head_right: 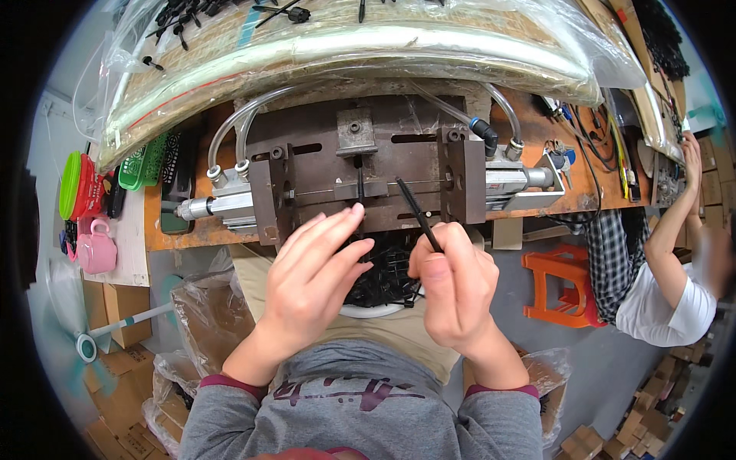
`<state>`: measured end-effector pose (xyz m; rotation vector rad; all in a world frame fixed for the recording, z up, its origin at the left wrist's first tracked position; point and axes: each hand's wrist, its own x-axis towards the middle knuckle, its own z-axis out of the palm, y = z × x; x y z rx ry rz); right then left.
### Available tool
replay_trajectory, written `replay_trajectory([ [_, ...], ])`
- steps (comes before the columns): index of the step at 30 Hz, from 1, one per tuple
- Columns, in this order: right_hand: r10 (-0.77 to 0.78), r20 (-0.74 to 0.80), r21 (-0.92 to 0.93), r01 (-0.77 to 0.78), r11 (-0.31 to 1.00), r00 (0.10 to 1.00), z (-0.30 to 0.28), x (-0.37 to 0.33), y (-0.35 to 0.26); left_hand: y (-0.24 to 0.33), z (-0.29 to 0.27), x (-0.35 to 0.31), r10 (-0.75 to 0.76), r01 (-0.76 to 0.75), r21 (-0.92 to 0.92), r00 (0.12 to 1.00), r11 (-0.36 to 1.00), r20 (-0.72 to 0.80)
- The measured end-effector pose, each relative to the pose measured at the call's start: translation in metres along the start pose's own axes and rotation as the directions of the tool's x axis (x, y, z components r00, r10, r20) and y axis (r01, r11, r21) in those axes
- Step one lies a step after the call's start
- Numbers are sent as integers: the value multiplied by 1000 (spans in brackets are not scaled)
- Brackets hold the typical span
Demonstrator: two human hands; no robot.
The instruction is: Assembling small plastic components onto black cable ties using a mechanical assembly machine.
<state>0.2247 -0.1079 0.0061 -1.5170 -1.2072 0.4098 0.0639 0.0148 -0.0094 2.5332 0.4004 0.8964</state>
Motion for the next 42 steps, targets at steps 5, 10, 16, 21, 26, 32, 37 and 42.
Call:
replay_trajectory([
  [5, 139, -122, 113, -125, 986, 983, 2, -2, -13, 5, 6, 10, 35, -40, 168, 999, 985, 36],
  [10, 131, -171, 332, -68, 941, 977, 4, 2, -19, 5, 4, 15, 6, -28, 219, 995, 975, 100],
  [16, 154, -190, 358, -78, 931, 970, 6, 7, -17, 5, -1, 15, 1, -22, 206, 995, 978, 102],
  [21, -1, -106, 137, 16, 991, 994, 15, 12, -15, 14, -9, 20, 149, -165, -76, 972, 983, -182],
  [26, 193, 156, 465, -244, 851, 969, 30, 24, -33, 11, -17, 22, 205, -223, -35, 939, 974, -276],
  [32, 196, 215, 521, -282, 805, 957, 49, 40, -50, 4, -25, 21, 161, -160, 31, 924, 987, -347],
  [37, 4, 48, 295, -18, 955, 999, 24, 86, -43, 5, -45, 7, -35, 5, -117, 964, 993, -263],
  [42, -429, -164, -562, 273, 781, 888, -14, 218, -19, 5, -23, 5, -62, 36, -119, 972, 992, -225],
])
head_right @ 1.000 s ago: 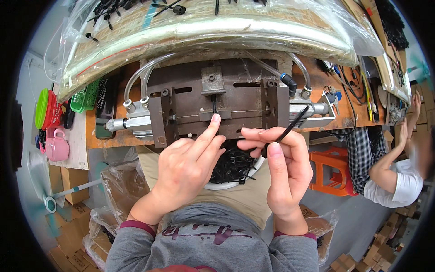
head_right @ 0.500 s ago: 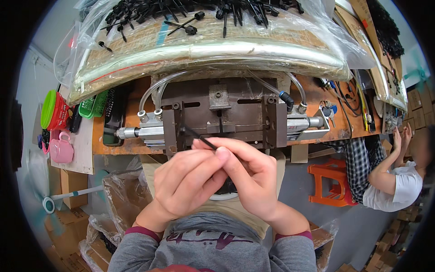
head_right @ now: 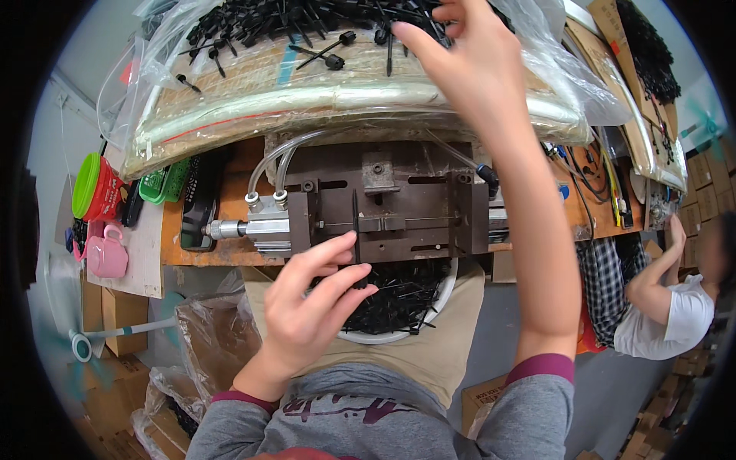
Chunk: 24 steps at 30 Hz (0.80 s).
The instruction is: Assembling small plastic components onto black cable ties using a mechanical assembly machine.
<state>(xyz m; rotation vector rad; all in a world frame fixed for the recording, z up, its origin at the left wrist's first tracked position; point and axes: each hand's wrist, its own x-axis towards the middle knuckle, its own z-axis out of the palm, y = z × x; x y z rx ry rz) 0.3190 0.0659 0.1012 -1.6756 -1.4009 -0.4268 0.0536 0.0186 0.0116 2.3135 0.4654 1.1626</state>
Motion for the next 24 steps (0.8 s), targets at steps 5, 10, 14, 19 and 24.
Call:
replay_trajectory([
  [5, 205, 341, -415, -49, 909, 917, 56, 69, 61, 5, 19, -7, 19, -38, 143, 991, 989, 134],
  [10, 214, 422, -427, -15, 904, 881, 73, 84, 73, -1, 27, -9, 40, -90, 224, 975, 971, 217],
  [14, 85, 506, -343, 110, 933, 858, 51, 72, 66, -3, 36, -11, 48, -106, 267, 975, 958, 216],
  [19, 37, 652, -308, 220, 926, 757, 17, 60, 40, -9, 35, -3, 30, -82, 255, 979, 963, 202],
  [24, -11, 715, -292, 313, 904, 699, -1, 60, 23, -8, 35, -2, 11, -64, 254, 979, 965, 205],
])
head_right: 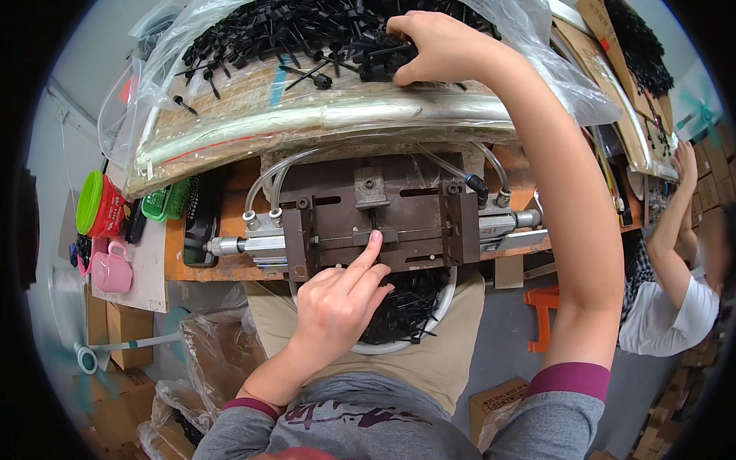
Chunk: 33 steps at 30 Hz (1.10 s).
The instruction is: Assembling small plastic components onto black cable ties using a mechanical assembly machine.
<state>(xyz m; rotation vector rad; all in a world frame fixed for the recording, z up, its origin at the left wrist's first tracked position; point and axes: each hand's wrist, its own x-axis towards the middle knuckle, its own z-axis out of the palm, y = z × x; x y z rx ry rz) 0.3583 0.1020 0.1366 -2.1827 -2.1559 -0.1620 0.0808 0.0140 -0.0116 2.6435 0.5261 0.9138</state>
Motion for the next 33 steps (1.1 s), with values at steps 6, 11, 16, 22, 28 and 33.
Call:
replay_trajectory([
  [6, 4, -154, 104, 13, 994, 988, 5, -9, -7, 1, -2, 2, 6, -6, -2, 1000, 1000, 4],
  [11, -89, -138, 125, 107, 986, 986, 3, -9, -16, 0, -3, 2, 5, -5, 3, 1000, 1000, 3],
  [16, -25, -238, 134, 58, 989, 971, 3, -12, -15, -1, -3, 1, 15, -15, 19, 1000, 1000, 7],
  [22, 215, -340, 565, 16, 825, 916, -16, -24, 22, -1, -21, -6, 35, -22, -159, 996, 987, 81],
  [28, 472, -363, 891, 152, 428, 803, -10, -70, 15, 6, -45, -4, -95, 114, -566, 993, 817, 64],
  [33, 280, -25, 1000, 20, 21, 960, 19, -127, -71, -1, -54, 18, -151, 28, -411, 951, 911, -269],
])
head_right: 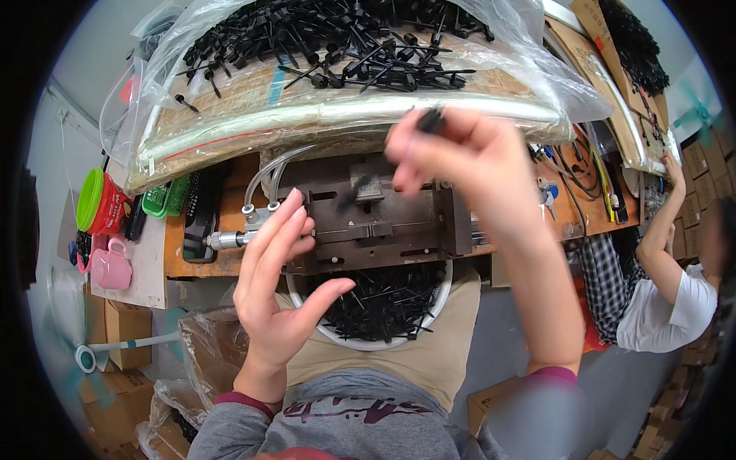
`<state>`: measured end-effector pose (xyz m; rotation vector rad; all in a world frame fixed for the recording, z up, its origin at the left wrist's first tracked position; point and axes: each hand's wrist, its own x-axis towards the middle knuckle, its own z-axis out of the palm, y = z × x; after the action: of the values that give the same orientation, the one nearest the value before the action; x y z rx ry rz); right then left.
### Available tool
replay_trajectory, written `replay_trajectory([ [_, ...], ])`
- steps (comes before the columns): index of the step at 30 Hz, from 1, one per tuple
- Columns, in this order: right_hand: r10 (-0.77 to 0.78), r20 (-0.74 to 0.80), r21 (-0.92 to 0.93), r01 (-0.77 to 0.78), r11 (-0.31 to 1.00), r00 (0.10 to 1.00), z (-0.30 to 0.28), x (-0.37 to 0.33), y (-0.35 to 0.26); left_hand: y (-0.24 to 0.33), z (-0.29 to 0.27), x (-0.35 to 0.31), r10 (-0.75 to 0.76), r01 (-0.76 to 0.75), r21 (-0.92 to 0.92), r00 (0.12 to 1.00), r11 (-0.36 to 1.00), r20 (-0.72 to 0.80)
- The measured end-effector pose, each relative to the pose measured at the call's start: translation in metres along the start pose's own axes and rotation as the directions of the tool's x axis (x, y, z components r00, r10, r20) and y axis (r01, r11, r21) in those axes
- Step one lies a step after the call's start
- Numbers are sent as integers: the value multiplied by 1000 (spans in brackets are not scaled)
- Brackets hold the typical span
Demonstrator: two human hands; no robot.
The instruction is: Assembling small plastic components onto black cable ties using a mechanical assembly machine.
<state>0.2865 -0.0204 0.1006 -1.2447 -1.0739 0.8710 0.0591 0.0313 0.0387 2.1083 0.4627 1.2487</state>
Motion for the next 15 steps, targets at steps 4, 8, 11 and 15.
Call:
replay_trajectory([
  [4, 199, 92, 241, -216, 946, 976, 24, -38, 24, -2, -6, 3, 171, -172, -5, 973, 985, 152],
  [8, 220, -12, 173, -214, 961, 975, 19, -51, 26, 10, -11, -9, 38, -28, -47, 972, 999, 230],
  [11, -20, -274, 33, 30, 999, 961, 10, -56, 34, 9, -10, -20, -4, 19, -52, 966, 998, 258],
  [15, -144, -375, -35, 141, 989, 916, 12, -69, 41, -11, 19, -39, -80, 49, 132, 966, 990, 246],
])
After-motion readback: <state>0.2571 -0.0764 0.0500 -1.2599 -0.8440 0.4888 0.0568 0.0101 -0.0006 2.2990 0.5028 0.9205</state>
